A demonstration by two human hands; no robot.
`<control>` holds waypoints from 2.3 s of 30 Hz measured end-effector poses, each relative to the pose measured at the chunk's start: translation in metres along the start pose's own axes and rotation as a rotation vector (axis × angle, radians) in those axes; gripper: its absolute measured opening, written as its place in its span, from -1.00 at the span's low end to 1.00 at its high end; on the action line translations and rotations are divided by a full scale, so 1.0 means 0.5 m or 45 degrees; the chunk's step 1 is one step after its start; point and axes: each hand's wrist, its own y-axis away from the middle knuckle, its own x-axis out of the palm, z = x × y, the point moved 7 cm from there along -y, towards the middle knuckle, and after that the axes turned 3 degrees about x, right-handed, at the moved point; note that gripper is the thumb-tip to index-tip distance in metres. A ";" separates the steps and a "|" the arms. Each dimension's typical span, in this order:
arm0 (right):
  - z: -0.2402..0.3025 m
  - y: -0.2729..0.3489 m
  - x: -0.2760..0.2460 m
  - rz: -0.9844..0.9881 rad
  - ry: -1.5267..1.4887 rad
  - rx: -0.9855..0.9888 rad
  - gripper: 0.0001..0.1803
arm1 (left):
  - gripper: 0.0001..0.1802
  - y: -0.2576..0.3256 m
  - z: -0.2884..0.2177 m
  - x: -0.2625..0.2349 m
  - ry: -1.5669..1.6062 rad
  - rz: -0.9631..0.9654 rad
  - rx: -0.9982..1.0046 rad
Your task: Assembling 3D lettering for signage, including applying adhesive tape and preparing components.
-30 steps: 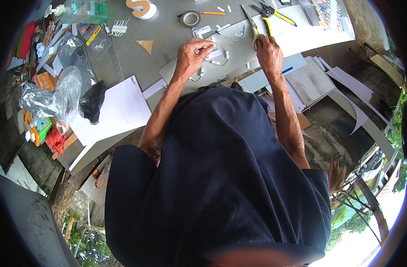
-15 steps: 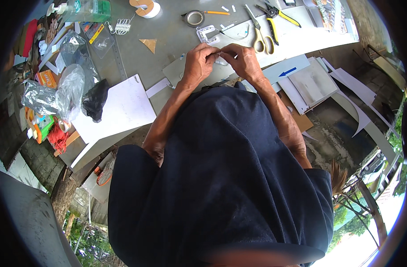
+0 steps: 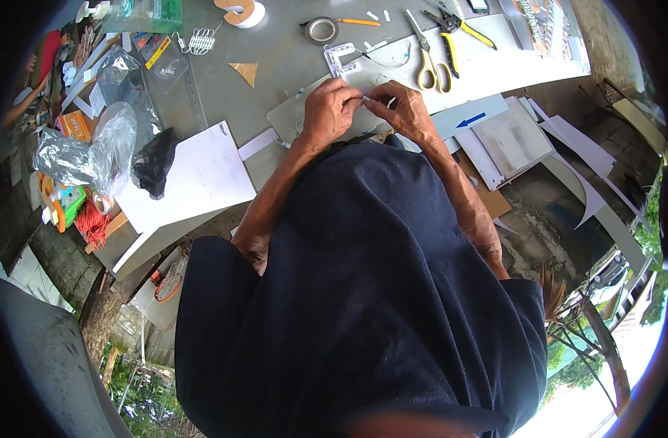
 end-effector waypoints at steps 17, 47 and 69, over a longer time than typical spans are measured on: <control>-0.024 -0.014 -0.001 0.151 -0.087 0.228 -0.76 | -0.88 0.003 -0.006 0.006 0.152 0.039 0.034; 0.060 0.028 0.025 -0.142 0.615 -0.841 -0.68 | -0.73 -0.002 0.063 0.002 0.084 0.233 -0.391; 0.025 -0.004 0.036 -0.212 0.461 -0.729 -0.80 | -0.53 0.008 0.017 -0.034 -0.105 0.059 0.208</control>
